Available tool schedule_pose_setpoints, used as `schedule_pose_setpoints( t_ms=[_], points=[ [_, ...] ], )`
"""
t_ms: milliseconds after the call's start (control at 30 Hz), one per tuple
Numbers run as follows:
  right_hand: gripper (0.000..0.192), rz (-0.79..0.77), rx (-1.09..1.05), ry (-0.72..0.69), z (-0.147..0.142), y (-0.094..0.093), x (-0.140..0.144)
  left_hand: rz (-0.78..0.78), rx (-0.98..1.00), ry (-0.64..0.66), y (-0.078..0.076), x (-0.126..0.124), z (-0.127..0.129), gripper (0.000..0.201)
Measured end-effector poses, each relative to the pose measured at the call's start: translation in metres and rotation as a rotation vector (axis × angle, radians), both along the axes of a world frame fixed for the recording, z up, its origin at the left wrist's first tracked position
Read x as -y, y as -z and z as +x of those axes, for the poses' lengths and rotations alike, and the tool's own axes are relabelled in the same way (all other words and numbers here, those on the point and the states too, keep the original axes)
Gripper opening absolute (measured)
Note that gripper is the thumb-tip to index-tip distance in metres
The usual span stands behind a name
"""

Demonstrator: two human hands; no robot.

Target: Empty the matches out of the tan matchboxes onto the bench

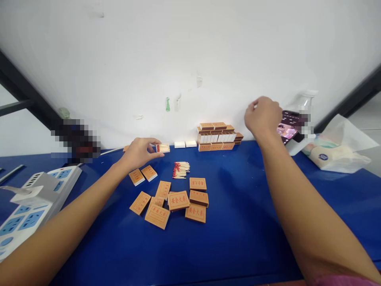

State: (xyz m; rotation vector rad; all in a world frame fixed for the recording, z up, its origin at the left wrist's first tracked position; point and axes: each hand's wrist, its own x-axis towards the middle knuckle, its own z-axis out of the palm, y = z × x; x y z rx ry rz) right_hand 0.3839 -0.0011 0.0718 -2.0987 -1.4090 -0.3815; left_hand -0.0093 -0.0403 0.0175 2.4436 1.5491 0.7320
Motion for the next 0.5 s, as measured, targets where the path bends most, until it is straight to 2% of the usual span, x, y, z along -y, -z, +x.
schedule_pose_setpoints(
  t_ms=[33, 67, 100, 167, 267, 367, 500],
  points=[
    [0.029, 0.107, -0.016, -0.083, -0.015, -0.003, 0.003, 0.007, 0.005, 0.007, 0.001, -0.001, 0.0, 0.039],
    [0.026, 0.144, -0.066, -0.231, -0.032, -0.003, 0.006, 0.013, 0.011, 0.017, 0.002, -0.002, -0.001, 0.04],
    [0.022, 0.106, -0.14, -0.431, -0.052, 0.0, 0.01, 0.015, 0.018, 0.033, 0.003, -0.003, -0.001, 0.04],
    [0.02, -0.082, -0.299, -0.773, -0.093, 0.011, 0.017, 0.006, 0.034, 0.083, 0.006, -0.005, -0.002, 0.04],
    [0.024, -0.279, -0.265, -1.066, -0.141, 0.036, 0.025, -0.01, 0.06, 0.168, 0.01, -0.005, 0.0, 0.041],
    [0.028, -0.356, -0.202, -1.143, -0.154, 0.054, 0.026, 0.015, 0.075, 0.219, 0.014, -0.001, 0.007, 0.042],
    [0.034, -0.475, -0.255, -1.175, -0.14, 0.06, 0.023, 0.024, 0.022, 0.204, 0.02, 0.005, 0.017, 0.042]
  ],
)
